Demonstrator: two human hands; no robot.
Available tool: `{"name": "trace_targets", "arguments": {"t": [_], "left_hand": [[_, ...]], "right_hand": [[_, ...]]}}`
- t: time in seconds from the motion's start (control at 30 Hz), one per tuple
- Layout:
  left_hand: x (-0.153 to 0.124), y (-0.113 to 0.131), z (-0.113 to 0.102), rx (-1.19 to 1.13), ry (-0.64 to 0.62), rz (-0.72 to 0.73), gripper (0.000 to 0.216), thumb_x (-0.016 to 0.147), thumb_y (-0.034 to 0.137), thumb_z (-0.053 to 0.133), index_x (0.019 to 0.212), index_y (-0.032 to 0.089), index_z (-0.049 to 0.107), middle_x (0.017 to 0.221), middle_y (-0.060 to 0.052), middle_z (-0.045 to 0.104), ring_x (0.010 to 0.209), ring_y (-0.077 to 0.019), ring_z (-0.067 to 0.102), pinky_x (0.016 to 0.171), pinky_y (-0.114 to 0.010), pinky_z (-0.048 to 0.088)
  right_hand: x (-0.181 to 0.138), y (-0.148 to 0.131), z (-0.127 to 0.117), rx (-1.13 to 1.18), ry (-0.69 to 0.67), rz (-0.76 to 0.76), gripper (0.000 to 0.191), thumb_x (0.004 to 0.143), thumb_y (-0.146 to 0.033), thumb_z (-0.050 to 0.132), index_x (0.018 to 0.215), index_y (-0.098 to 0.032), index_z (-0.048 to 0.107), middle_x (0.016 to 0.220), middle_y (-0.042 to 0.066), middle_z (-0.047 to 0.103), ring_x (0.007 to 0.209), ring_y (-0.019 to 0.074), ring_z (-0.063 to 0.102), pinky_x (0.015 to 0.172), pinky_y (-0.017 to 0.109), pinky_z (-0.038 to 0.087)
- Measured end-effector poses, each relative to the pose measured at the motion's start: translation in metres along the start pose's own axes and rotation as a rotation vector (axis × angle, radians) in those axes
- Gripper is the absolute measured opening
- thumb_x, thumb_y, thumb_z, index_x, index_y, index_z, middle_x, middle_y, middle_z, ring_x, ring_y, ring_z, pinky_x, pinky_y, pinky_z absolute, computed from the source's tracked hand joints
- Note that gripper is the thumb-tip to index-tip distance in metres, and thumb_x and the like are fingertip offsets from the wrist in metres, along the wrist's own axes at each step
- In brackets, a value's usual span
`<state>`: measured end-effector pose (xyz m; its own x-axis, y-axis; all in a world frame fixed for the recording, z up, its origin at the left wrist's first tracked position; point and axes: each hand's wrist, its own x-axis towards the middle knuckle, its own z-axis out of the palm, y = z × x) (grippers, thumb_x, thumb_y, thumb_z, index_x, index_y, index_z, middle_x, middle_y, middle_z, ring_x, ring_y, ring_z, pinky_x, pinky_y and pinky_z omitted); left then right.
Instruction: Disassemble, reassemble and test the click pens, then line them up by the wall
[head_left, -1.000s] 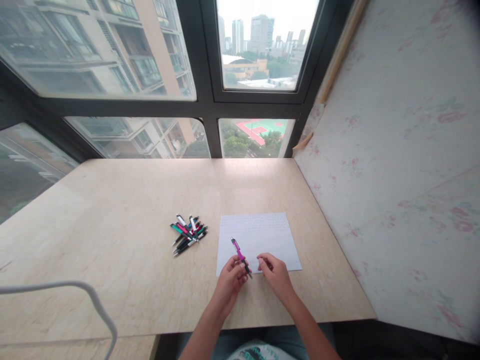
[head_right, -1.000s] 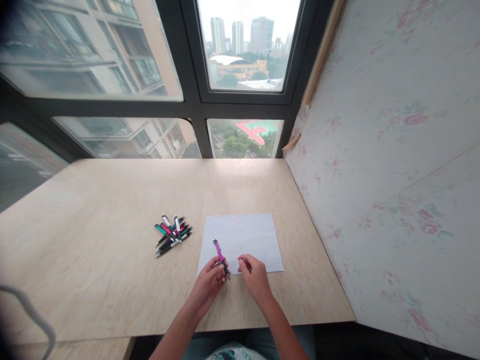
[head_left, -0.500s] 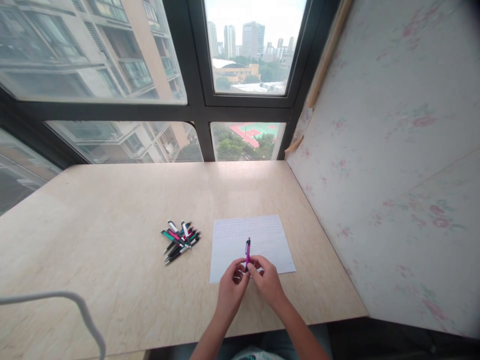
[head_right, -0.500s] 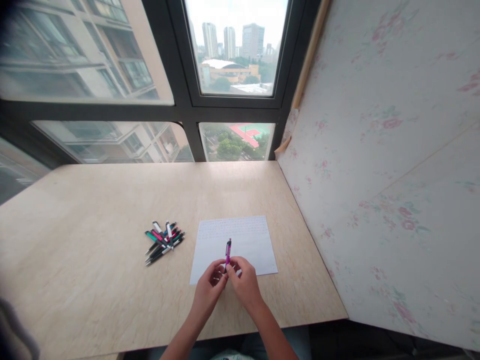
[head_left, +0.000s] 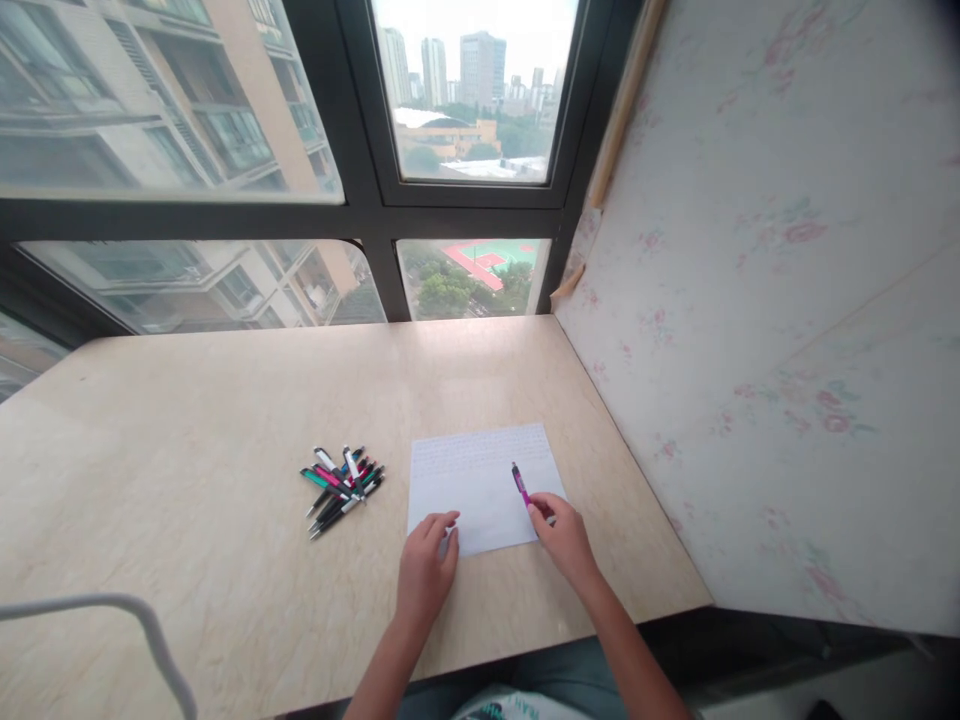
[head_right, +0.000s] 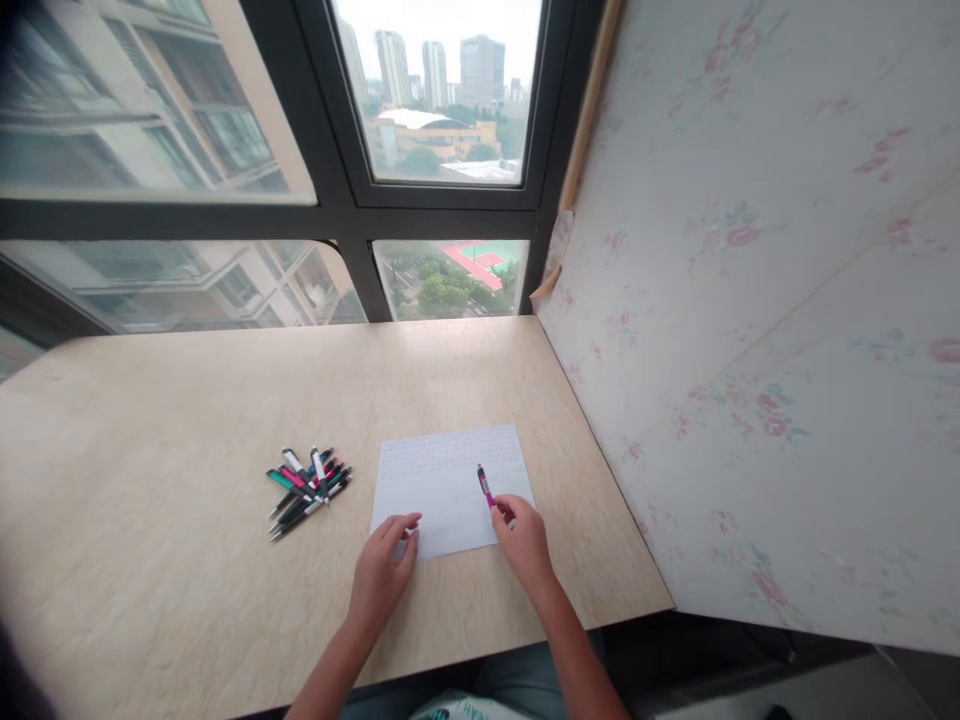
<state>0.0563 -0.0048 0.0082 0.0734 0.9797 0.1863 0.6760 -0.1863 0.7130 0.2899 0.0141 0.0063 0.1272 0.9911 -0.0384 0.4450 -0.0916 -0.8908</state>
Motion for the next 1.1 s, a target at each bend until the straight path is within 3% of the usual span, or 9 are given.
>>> {"name": "trace_targets", "arguments": {"t": [0.2,0.4,0.77,1.1], "left_hand": [[-0.004,-0.008,0.008,0.202,0.001,0.079,0.021,0.086,0.019,0.048,0.097,0.021,0.066,0.096,-0.009,0.066,0.086,-0.0243,0.061,0.078,-0.039,0.045],[-0.005,-0.006,0.01,0.299,-0.018,0.133,0.019,0.085,0.018,0.049,0.095,0.02,0.065,0.095,-0.008,0.064,0.085,-0.0239,0.059,0.076,-0.038,0.043],[-0.003,-0.01,0.011,0.294,0.0,0.159,0.019,0.085,0.018,0.05,0.095,0.02,0.065,0.096,-0.009,0.064,0.086,-0.0235,0.06,0.076,-0.037,0.044],[-0.002,-0.012,0.011,0.294,0.002,0.152,0.018,0.085,0.02,0.05,0.095,0.021,0.066,0.096,-0.008,0.065,0.086,-0.0236,0.061,0.076,-0.037,0.044]], "right_hand": [[0.014,0.033,-0.046,-0.254,0.101,0.054,0.031,0.082,-0.032,0.05,0.095,-0.015,0.072,0.094,0.011,0.071,0.078,0.0225,0.064,0.072,0.032,0.049],[0.023,0.055,-0.069,-0.49,0.166,0.005,0.033,0.089,-0.028,0.042,0.099,-0.015,0.07,0.095,0.011,0.069,0.088,0.0218,0.062,0.077,0.03,0.044],[0.018,0.055,-0.077,-0.762,0.315,0.052,0.028,0.089,-0.025,0.046,0.106,-0.016,0.066,0.099,0.01,0.064,0.092,0.0222,0.057,0.072,0.029,0.039],[0.018,0.052,-0.082,-0.789,0.34,0.172,0.023,0.086,-0.025,0.05,0.099,-0.021,0.069,0.099,0.007,0.065,0.088,0.0211,0.059,0.061,0.027,0.034]]}}
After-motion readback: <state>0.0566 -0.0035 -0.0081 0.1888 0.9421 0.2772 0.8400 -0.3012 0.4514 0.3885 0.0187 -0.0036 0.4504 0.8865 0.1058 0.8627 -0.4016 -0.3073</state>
